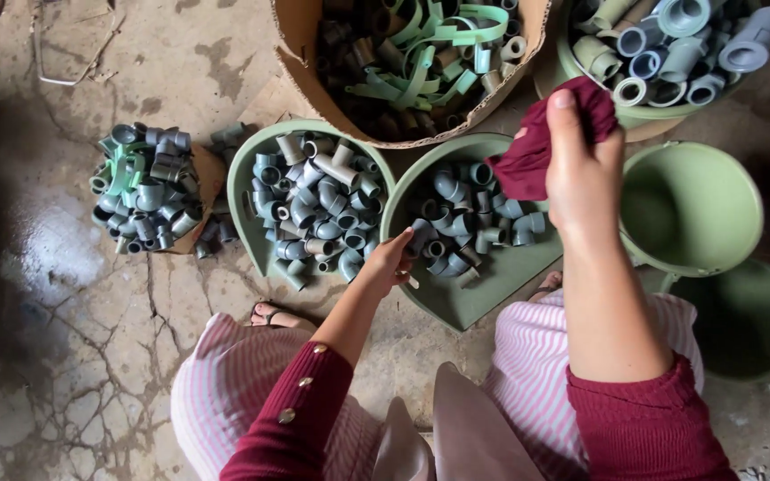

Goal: The person sits on the floor and repeatedly picks up small gray plastic pipe fittings from a cardboard box, wipes each one with a maroon cloth, and places it into a green basin. The person handles the fittings one at a time, turning them over to wipe different sides before depositing them.

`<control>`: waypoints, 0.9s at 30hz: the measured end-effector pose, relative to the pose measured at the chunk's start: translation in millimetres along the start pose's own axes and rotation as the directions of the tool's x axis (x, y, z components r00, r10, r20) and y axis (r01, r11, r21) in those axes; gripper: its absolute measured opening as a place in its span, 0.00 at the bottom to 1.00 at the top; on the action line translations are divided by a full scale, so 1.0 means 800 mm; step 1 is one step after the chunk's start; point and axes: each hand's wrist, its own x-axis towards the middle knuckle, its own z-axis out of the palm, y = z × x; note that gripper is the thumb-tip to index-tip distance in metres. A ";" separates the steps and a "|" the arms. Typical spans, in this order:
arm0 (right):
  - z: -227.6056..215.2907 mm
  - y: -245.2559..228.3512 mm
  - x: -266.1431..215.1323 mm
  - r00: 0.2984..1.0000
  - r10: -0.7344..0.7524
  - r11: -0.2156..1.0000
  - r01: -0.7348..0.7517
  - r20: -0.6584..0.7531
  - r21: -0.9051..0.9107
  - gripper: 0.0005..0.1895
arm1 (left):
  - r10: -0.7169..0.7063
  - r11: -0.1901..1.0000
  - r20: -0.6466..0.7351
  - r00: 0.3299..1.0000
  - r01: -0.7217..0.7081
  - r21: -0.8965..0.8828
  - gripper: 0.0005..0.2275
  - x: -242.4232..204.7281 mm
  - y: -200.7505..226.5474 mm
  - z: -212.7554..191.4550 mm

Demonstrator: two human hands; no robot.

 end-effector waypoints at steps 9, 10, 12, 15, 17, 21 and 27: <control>0.014 -0.007 0.011 0.990 -0.103 0.972 0.080 0.094 0.223 0.13 | 0.225 0.967 -0.122 0.967 -0.237 -0.093 0.34 0.085 -0.004 0.018; 0.015 -0.010 0.013 0.993 -0.057 0.964 0.029 0.098 0.263 0.11 | 0.338 0.919 -0.236 0.911 -0.373 -0.125 0.26 0.070 0.006 0.024; 0.018 -0.015 0.015 0.994 -0.019 0.951 -0.014 0.104 0.310 0.10 | 0.443 0.848 -0.351 0.825 -0.513 -0.137 0.19 0.035 0.031 0.031; 0.019 -0.005 0.028 0.983 0.089 0.757 -0.173 0.162 0.630 0.08 | 0.706 0.472 -0.517 0.483 -0.866 -0.165 0.06 -0.007 0.066 0.031; 0.020 0.020 0.048 0.908 0.318 0.397 -0.390 0.274 0.831 0.08 | 0.807 0.271 -0.508 0.302 -0.953 -0.137 0.04 -0.011 0.083 0.020; 0.023 0.000 0.043 0.811 0.471 0.122 -0.449 0.346 0.885 0.12 | 0.860 0.150 -0.475 0.186 -0.982 -0.114 0.02 -0.014 0.154 0.012; 0.028 0.017 0.035 0.788 0.493 0.061 -0.455 0.369 0.888 0.15 | 0.915 0.376 -0.219 0.339 -0.913 0.156 0.05 0.082 0.252 0.015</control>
